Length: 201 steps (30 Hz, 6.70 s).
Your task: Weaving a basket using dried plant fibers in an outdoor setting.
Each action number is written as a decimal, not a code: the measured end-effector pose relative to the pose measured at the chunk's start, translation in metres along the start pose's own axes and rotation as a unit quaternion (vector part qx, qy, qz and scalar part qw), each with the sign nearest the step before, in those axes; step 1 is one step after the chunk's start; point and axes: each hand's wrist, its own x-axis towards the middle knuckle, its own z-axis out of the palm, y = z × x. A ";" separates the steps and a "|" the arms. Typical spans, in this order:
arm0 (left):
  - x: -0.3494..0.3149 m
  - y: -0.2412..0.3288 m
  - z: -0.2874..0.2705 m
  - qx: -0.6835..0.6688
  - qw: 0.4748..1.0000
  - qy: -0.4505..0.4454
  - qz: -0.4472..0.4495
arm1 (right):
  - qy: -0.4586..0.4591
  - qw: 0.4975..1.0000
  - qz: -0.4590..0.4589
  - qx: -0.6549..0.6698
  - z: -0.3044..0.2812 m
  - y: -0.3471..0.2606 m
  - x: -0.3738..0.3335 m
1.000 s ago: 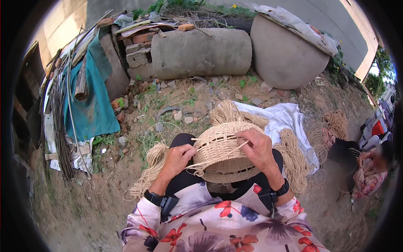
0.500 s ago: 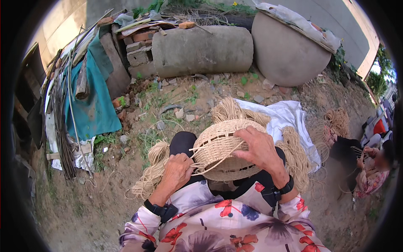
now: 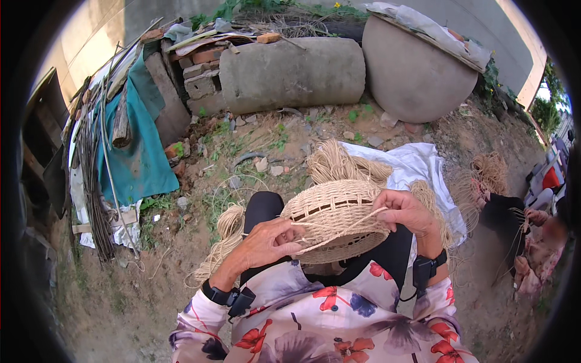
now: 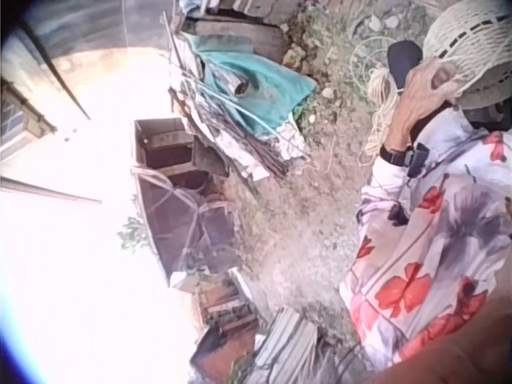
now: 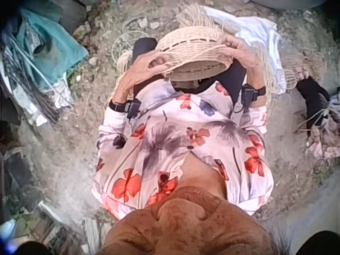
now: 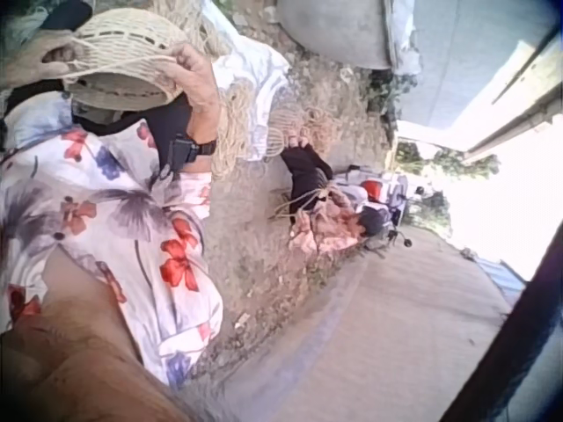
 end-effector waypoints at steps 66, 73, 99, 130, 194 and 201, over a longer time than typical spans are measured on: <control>0.073 0.010 0.012 0.207 0.963 0.155 -0.071 | 0.093 0.896 -0.121 0.417 0.100 0.211 0.082; 0.063 0.002 -0.003 0.120 0.983 0.093 -0.102 | 0.144 0.902 -0.162 0.374 0.111 0.205 0.083; 0.029 -0.010 0.010 0.045 0.984 0.170 -0.031 | 0.036 0.900 -0.103 0.422 0.112 0.197 0.077; 0.027 -0.016 0.013 0.123 0.959 0.224 -0.126 | 0.024 0.920 -0.022 0.391 0.112 0.205 0.084; 0.001 -0.061 0.048 -0.218 0.938 0.254 -0.092 | 0.072 0.992 -0.075 0.075 0.116 0.208 0.075; 0.044 -0.019 0.011 -0.073 0.979 0.189 -0.035 | 0.037 0.872 -0.081 0.481 0.104 0.162 0.095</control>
